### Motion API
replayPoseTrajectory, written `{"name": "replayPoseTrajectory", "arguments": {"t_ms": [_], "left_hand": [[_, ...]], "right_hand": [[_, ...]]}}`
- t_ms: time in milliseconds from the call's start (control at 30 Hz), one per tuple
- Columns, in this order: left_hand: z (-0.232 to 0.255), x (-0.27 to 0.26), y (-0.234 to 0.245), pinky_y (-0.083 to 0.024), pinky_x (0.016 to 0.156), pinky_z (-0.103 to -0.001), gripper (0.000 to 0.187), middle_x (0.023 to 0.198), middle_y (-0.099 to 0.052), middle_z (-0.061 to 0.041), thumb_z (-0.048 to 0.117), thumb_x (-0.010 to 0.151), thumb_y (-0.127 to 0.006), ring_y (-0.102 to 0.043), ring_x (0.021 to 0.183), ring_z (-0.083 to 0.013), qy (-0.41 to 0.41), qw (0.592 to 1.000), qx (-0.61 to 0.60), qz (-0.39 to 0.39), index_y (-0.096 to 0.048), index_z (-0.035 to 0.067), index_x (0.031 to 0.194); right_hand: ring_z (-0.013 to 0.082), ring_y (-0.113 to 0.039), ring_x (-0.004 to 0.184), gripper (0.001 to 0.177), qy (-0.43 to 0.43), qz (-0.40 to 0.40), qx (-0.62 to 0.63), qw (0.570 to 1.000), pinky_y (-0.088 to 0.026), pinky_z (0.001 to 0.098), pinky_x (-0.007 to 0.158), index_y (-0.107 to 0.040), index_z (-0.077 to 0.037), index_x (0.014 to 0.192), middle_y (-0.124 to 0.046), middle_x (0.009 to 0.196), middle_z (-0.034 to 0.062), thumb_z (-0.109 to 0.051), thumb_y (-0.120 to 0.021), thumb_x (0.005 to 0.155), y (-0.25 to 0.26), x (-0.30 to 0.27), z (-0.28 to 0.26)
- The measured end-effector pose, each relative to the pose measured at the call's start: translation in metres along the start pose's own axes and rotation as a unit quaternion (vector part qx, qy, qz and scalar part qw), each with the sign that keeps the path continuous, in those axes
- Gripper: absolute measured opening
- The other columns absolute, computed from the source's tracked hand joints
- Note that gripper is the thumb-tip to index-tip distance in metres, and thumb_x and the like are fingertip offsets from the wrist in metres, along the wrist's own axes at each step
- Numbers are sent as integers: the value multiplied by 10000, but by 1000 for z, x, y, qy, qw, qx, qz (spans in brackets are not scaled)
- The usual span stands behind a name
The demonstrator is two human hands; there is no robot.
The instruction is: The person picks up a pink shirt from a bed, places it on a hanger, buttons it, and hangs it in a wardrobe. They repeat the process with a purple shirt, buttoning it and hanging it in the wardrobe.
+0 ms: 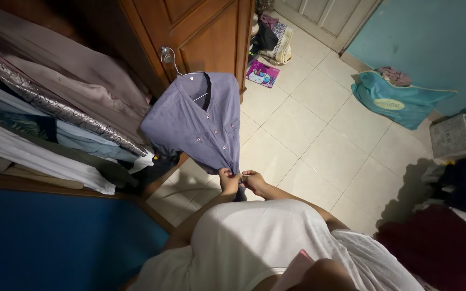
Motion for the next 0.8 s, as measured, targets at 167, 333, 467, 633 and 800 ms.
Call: {"name": "replayPoseTrajectory", "arguments": {"t_ms": [167,333,467,633,800], "left_hand": [[-6,-5,3,-510,710,-271,245,957,-740,-134,165,897,-736,-663,848,-192,91,985,136,-55,-695,-48,1011],[-14,-12,-9,-534,634,-270,287,809,-720,-85,348,911,-725,-665,662,-129,180,975,100,-81,-726,65,956],[-16,-16,-23,-506,593,-286,350,697,-700,-26,343,891,-773,-623,596,-124,87,981,152,-78,-716,4,824],[-17,-19,-31,-469,585,-272,369,625,-685,-35,315,868,-813,-602,580,-126,48,975,206,-73,-703,-8,728],[-16,-21,-37,-486,613,-305,265,688,-709,-60,234,889,-759,-607,622,-121,-13,983,159,-87,-736,-22,825]], "right_hand": [[179,-686,786,163,24,46,1,999,-574,306,736,-696,-1,1081,-736,962,113,-34,-688,921,7,-8,5],[176,-696,776,128,114,133,-97,980,-577,303,724,-715,16,983,-750,909,100,-70,-774,909,17,-16,8],[147,-686,723,148,231,250,-273,900,-558,287,681,-734,9,885,-762,816,94,-114,-817,873,27,-22,4],[115,-701,681,130,261,273,-310,872,-567,277,660,-720,1,885,-767,790,99,-114,-780,872,36,-24,-3],[96,-698,722,133,277,252,-263,889,-567,260,684,-737,15,869,-772,807,70,-96,-807,848,40,-23,-7]]}}
Point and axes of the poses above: each hand's wrist, its own x-axis towards the middle knuckle, its own y-axis out of the back of the hand, z = x × y, the point moved 1 cm from there along x, towards the middle knuckle
